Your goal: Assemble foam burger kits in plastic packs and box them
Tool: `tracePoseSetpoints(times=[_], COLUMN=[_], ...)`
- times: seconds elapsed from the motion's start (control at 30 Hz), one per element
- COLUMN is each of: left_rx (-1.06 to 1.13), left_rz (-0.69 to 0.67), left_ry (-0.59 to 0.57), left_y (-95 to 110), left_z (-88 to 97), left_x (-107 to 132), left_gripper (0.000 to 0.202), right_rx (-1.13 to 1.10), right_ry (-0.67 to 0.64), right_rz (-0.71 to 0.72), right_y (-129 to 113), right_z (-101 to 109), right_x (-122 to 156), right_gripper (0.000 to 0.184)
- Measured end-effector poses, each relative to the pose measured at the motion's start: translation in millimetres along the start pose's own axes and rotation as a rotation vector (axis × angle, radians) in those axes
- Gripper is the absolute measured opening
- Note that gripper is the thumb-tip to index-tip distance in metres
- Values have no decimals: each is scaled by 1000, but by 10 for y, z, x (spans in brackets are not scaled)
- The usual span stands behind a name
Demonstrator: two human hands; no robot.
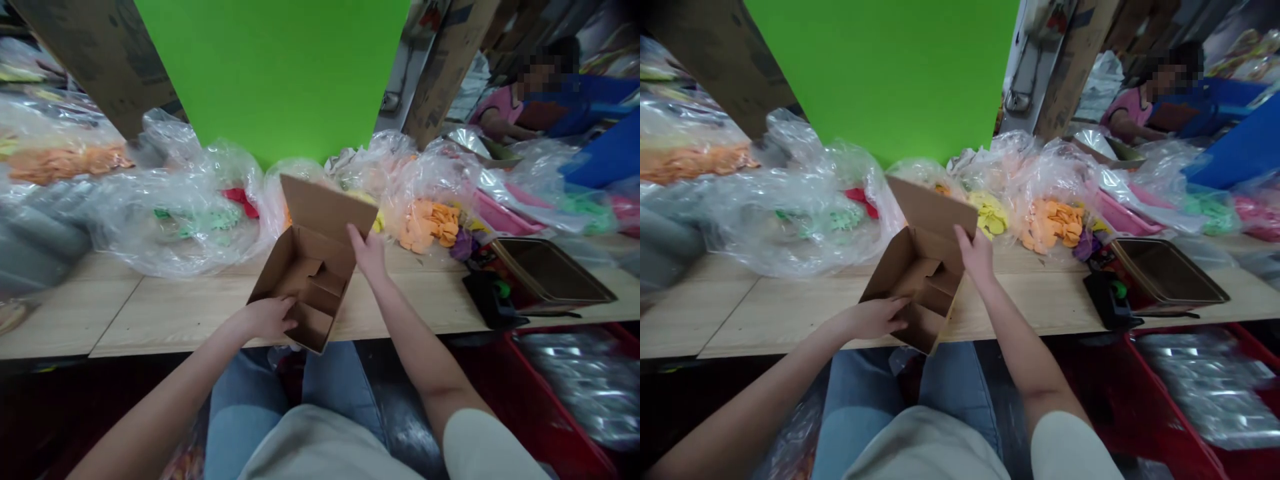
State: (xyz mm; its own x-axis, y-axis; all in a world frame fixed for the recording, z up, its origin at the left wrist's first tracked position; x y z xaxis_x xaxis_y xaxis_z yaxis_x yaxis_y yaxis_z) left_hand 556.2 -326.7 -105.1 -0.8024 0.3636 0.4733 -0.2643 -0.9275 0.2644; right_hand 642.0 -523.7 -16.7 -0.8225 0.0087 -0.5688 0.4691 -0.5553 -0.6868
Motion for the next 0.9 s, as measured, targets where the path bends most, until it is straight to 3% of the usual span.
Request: tracePoseSetpoints(times=[0.07, 0.13, 0.27, 0.37, 0.53, 0.63, 0.77, 0.8, 0.83, 0.9], left_rx=[14, 39, 113, 162, 249, 284, 320, 324, 325, 325], left_rz=[-32, -26, 143, 246, 267, 281, 269, 271, 274, 273], left_ry=[-43, -49, 36, 62, 59, 87, 93, 91, 87, 75], left_y=[73, 117, 90, 84, 127, 100, 57, 43, 33, 19], left_z=[-17, 17, 145, 143, 4, -53, -91, -95, -98, -103], left_x=[-55, -163, -583, -838, -855, -798, -808, -821, -836, -864], left_gripper=[56, 57, 50, 37, 36, 39, 29, 29, 28, 25], right_rx=[-99, -190, -241, -243, -268, -174, 305, 401, 455, 497], right_ry=[116, 135, 138, 146, 114, 100, 228, 201, 91, -304], right_rz=[-98, -114, -103, -109, -109, -69, 46, 74, 100, 141], right_y=[225, 344, 415, 449, 512, 419, -64, -208, -320, -416], right_z=[10, -37, -83, -79, -137, -42, 393, 414, 333, -76], right_x=[-178, -280, -287, -257, -306, -285, 26, 131, 226, 437], right_gripper=[45, 47, 47, 48, 47, 45, 39, 33, 28, 26])
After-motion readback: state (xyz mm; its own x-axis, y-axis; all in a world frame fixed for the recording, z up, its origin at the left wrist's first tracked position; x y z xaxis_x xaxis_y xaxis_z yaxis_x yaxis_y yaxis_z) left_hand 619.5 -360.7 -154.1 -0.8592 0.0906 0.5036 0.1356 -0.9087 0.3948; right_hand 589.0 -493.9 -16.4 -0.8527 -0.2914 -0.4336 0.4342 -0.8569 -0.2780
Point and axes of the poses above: each hand's wrist, its own x-axis away from the middle knuckle, its own z-axis out of the back of the hand, y = z × x, the point moved 8 cm from there along -x, towards the middle knuckle, and after that the axes turned 14 degrees about z, right-handed, at the moved point
